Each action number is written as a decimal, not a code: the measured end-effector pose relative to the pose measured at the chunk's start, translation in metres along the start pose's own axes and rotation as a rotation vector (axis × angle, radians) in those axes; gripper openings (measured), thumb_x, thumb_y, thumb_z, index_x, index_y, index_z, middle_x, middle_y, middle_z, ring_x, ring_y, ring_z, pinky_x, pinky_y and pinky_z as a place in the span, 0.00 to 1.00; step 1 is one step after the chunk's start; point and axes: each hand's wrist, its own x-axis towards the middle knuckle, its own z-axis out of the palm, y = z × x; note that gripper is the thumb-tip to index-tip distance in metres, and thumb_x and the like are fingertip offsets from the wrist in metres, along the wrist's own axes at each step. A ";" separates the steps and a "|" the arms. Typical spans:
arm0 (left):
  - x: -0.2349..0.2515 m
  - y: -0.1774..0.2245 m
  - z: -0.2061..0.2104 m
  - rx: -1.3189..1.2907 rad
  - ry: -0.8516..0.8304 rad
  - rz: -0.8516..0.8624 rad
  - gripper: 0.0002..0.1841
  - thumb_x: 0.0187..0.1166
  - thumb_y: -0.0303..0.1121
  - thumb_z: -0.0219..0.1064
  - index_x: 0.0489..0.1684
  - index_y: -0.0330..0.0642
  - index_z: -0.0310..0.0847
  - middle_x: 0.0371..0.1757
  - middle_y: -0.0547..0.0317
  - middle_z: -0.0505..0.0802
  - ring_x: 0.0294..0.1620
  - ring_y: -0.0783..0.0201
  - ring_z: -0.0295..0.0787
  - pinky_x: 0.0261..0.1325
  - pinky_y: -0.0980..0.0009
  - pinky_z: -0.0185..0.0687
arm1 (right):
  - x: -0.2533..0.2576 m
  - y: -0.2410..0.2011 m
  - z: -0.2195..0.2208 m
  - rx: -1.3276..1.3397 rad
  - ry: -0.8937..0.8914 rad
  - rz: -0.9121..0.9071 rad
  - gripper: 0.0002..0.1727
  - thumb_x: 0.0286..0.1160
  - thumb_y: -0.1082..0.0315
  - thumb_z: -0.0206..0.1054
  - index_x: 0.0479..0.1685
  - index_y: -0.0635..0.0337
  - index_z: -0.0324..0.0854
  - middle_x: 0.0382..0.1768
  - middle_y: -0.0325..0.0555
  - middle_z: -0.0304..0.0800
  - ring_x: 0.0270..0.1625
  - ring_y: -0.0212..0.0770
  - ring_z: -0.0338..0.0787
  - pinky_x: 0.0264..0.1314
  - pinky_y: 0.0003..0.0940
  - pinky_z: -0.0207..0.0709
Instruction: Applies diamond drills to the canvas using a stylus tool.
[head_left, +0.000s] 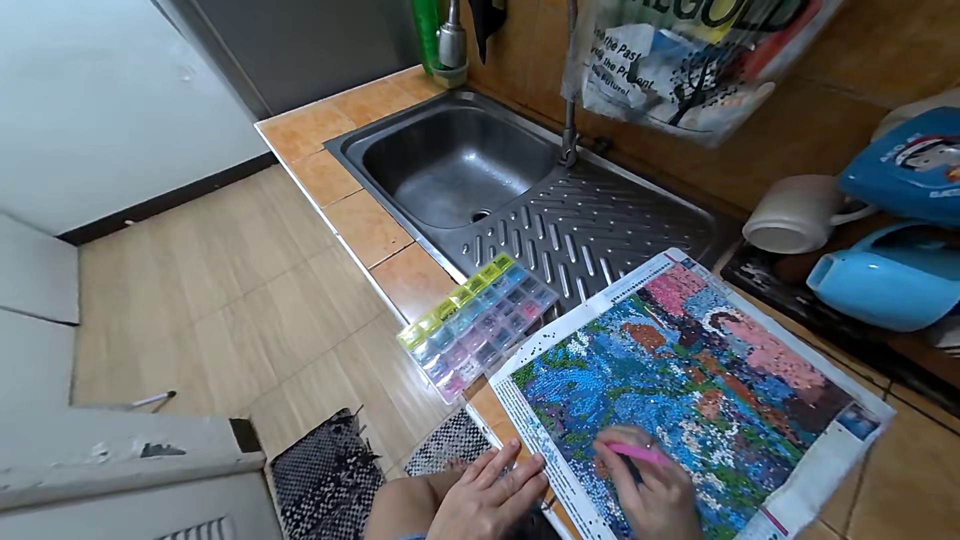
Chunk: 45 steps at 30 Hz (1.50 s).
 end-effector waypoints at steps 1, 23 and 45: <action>0.000 0.000 0.000 -0.004 -0.003 -0.001 0.24 0.72 0.17 0.60 0.64 0.47 0.88 0.72 0.59 0.90 0.80 0.50 0.79 0.82 0.58 0.70 | -0.001 0.001 0.000 -0.011 -0.010 -0.030 0.11 0.80 0.64 0.64 0.35 0.61 0.86 0.35 0.49 0.91 0.45 0.32 0.90 0.56 0.14 0.79; 0.003 0.000 -0.007 -0.110 -0.066 -0.009 0.25 0.71 0.14 0.61 0.67 0.41 0.87 0.74 0.54 0.89 0.81 0.45 0.78 0.81 0.51 0.72 | 0.098 -0.001 0.023 0.405 -0.017 0.461 0.09 0.81 0.73 0.60 0.45 0.73 0.82 0.33 0.41 0.90 0.34 0.26 0.90 0.43 0.21 0.86; 0.002 0.000 -0.004 -0.111 -0.017 -0.021 0.24 0.72 0.13 0.60 0.64 0.42 0.89 0.72 0.55 0.90 0.80 0.48 0.80 0.81 0.55 0.72 | 0.106 0.014 0.056 0.196 -0.107 0.293 0.09 0.78 0.71 0.65 0.40 0.70 0.88 0.36 0.49 0.91 0.34 0.34 0.89 0.42 0.30 0.84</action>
